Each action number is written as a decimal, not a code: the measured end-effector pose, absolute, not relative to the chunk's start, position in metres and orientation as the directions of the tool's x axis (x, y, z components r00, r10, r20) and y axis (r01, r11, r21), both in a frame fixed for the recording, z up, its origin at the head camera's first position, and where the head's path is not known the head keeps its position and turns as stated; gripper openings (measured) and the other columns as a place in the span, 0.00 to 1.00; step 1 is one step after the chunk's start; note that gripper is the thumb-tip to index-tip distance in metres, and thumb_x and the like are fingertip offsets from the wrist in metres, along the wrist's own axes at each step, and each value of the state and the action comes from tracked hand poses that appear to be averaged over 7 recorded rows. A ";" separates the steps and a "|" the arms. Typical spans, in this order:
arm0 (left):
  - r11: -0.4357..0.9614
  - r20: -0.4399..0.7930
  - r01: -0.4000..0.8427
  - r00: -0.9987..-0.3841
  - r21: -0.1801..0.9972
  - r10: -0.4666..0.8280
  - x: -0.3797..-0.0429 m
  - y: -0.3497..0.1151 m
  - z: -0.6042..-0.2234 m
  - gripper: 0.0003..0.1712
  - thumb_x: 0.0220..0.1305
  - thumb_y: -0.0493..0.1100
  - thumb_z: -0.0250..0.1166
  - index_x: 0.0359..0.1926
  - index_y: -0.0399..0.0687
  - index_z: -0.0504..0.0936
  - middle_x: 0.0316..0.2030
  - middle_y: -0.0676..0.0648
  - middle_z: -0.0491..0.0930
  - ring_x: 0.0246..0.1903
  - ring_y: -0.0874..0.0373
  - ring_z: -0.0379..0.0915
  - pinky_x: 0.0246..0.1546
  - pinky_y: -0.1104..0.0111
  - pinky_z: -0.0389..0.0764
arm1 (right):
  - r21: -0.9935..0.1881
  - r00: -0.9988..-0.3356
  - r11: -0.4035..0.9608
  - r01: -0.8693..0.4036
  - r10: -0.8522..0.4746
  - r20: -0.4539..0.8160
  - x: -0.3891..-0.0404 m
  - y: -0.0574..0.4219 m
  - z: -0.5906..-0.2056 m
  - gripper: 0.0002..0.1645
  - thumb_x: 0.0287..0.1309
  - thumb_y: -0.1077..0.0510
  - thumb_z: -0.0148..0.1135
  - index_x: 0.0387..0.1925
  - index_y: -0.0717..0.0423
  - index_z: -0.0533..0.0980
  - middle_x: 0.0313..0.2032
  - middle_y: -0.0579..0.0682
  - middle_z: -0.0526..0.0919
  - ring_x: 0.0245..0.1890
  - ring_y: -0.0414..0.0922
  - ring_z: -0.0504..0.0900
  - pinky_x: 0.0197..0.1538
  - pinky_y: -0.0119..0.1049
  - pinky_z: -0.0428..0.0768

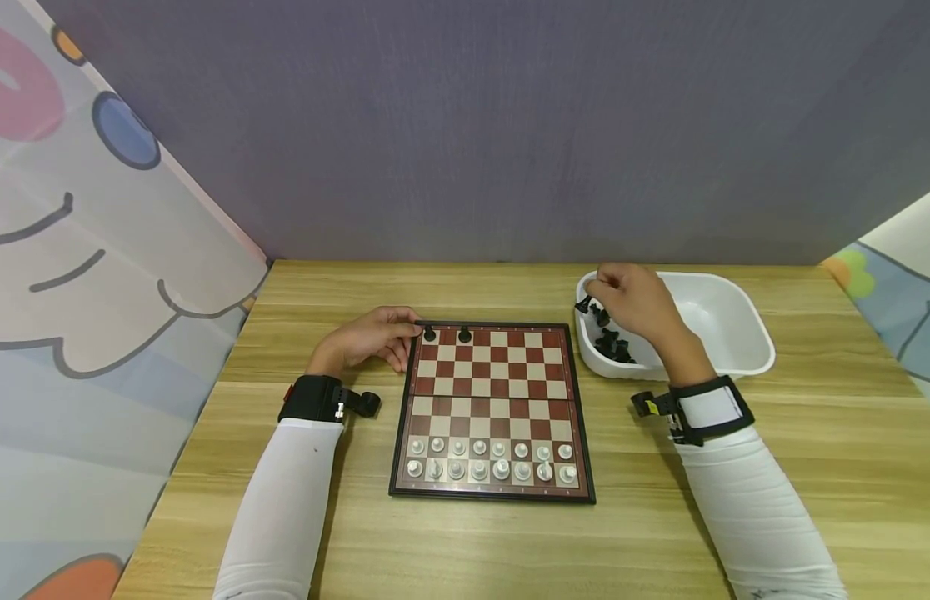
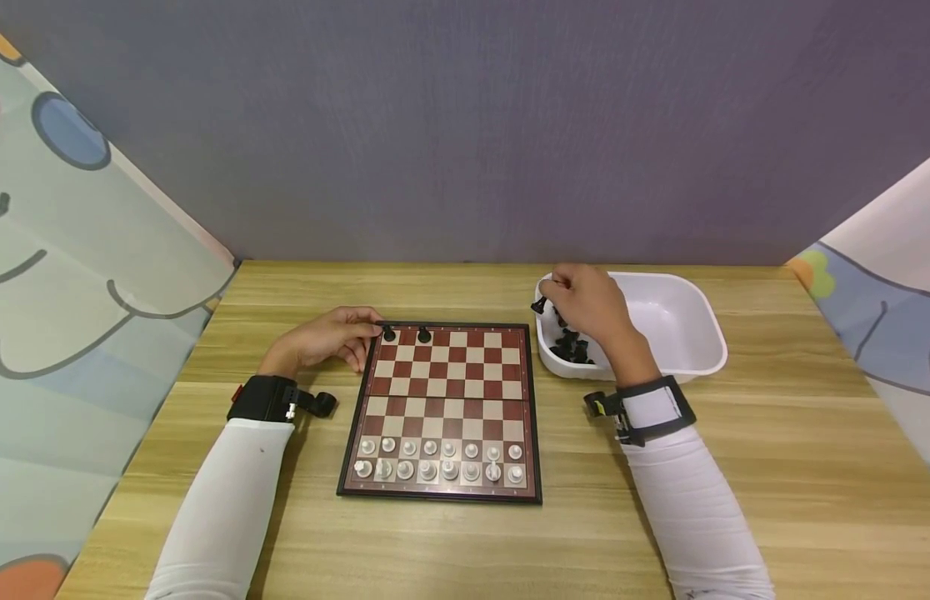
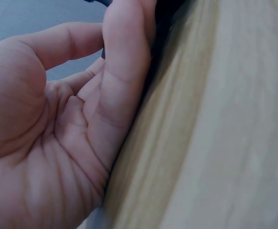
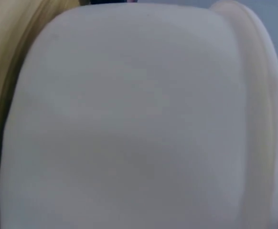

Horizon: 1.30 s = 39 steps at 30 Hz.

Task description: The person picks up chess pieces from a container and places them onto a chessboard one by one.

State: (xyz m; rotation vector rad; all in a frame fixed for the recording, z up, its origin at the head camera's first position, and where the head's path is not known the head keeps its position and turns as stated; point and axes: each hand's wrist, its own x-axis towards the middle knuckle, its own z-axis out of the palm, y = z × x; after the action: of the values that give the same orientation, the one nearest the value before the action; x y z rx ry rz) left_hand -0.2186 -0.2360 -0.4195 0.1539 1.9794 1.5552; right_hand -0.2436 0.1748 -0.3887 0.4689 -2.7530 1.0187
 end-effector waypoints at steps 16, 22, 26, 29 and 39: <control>0.302 -0.389 -0.273 -0.804 0.913 0.449 -0.219 -0.236 -0.422 0.18 0.65 0.45 0.55 0.51 0.41 0.69 0.28 0.36 0.70 0.23 0.45 0.73 0.33 0.48 0.77 | -0.637 -0.904 0.643 -0.425 -0.330 0.270 -0.245 0.165 -0.394 0.24 0.62 0.38 0.48 0.20 0.49 0.62 0.15 0.50 0.60 0.16 0.47 0.59 0.19 0.39 0.56; 0.303 -0.391 -0.276 -0.805 0.912 0.445 -0.218 -0.236 -0.421 0.17 0.65 0.45 0.55 0.52 0.41 0.69 0.28 0.35 0.71 0.23 0.45 0.74 0.33 0.48 0.77 | -0.639 -0.901 0.636 -0.432 -0.341 0.269 -0.244 0.161 -0.394 0.23 0.62 0.38 0.48 0.20 0.48 0.64 0.16 0.50 0.60 0.17 0.46 0.60 0.19 0.38 0.56; 0.304 -0.391 -0.274 -0.805 0.912 0.446 -0.218 -0.236 -0.420 0.18 0.65 0.45 0.56 0.51 0.41 0.68 0.27 0.35 0.71 0.23 0.46 0.74 0.33 0.49 0.77 | -0.632 -0.892 0.633 -0.448 -0.360 0.272 -0.241 0.157 -0.391 0.23 0.62 0.38 0.49 0.20 0.48 0.64 0.16 0.50 0.61 0.17 0.46 0.60 0.19 0.38 0.57; 0.300 -0.389 -0.274 -0.804 0.913 0.449 -0.219 -0.236 -0.421 0.19 0.64 0.46 0.56 0.51 0.40 0.68 0.27 0.36 0.71 0.23 0.46 0.73 0.33 0.49 0.77 | -0.626 -0.883 0.627 -0.463 -0.384 0.269 -0.237 0.153 -0.389 0.21 0.62 0.40 0.49 0.21 0.48 0.64 0.17 0.50 0.60 0.17 0.46 0.60 0.20 0.37 0.57; 0.291 -0.391 -0.283 -0.804 0.914 0.448 -0.220 -0.236 -0.421 0.18 0.64 0.45 0.57 0.51 0.40 0.68 0.28 0.37 0.70 0.23 0.47 0.73 0.33 0.49 0.77 | -0.581 -0.839 0.611 -0.538 -0.453 0.301 -0.226 0.137 -0.387 0.21 0.62 0.40 0.49 0.21 0.46 0.63 0.15 0.48 0.59 0.15 0.45 0.57 0.20 0.36 0.55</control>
State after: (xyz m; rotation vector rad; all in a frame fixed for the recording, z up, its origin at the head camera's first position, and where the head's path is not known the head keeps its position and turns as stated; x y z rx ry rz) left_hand -0.2200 -0.2365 -0.4212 0.1473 1.9616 1.5675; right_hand -0.2262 0.1371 -0.3868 0.8366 -2.7068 1.0393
